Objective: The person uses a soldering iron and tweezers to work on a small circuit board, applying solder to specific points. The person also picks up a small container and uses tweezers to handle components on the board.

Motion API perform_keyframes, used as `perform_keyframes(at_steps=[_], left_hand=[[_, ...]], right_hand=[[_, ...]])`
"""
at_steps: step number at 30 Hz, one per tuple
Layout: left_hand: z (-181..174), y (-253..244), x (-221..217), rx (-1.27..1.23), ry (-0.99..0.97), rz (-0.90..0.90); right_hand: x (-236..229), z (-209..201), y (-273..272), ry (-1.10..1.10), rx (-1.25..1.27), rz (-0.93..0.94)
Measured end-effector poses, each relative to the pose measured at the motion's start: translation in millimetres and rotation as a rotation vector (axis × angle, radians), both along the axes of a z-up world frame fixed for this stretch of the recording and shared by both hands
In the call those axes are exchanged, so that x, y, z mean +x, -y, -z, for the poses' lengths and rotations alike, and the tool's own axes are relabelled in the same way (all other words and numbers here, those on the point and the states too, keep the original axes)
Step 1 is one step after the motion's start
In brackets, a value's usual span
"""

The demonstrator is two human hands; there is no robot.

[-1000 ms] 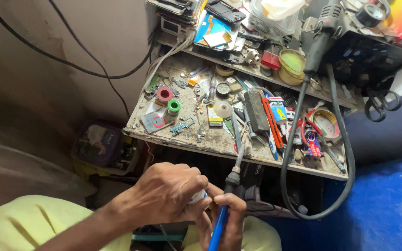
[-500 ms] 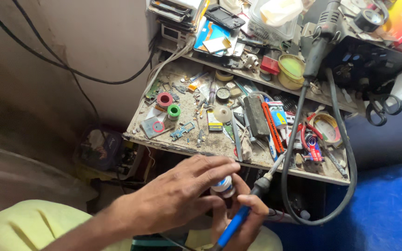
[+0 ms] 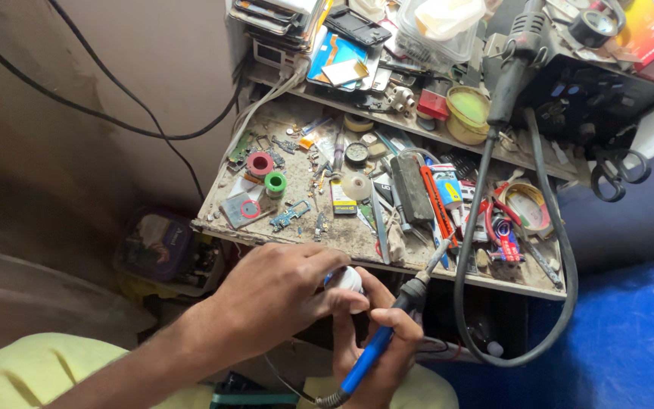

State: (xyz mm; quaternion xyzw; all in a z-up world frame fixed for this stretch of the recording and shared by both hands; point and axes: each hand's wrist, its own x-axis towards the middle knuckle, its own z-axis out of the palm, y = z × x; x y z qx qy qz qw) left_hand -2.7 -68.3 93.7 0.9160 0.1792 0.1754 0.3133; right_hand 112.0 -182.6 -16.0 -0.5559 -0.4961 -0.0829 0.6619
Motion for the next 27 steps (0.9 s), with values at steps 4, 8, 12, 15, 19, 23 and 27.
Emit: perform_keyframes(at_steps=[4,8,12,15,19,23,27], left_hand=[[-1,-4,-1,0.172,0.565,0.155],[2,-4,0,-0.018,0.342,0.127],[8,-4,8,0.017,0.142,-0.034],[10,-4,10,0.056,0.070,-0.133],[7,-8,9,0.032,0.248,-0.080],[4,-10,9,-0.134,0.333,0.037],[5,-11,7,-0.409,0.285,0.025]], right_hand=[[0,-1,-2,-0.093,0.056,-0.092],[1,-4,1,-0.029,-0.012,-0.036],[-1,-6,-4,-0.023,0.022,-0.064],[-2,-6,-4,-0.027,0.014,-0.051],[0,-3,-6,-0.058,-0.001,-0.012],[1,2,-8,-0.146,0.048,-0.086],[1,8,-8,-0.237,0.079,-0.109]])
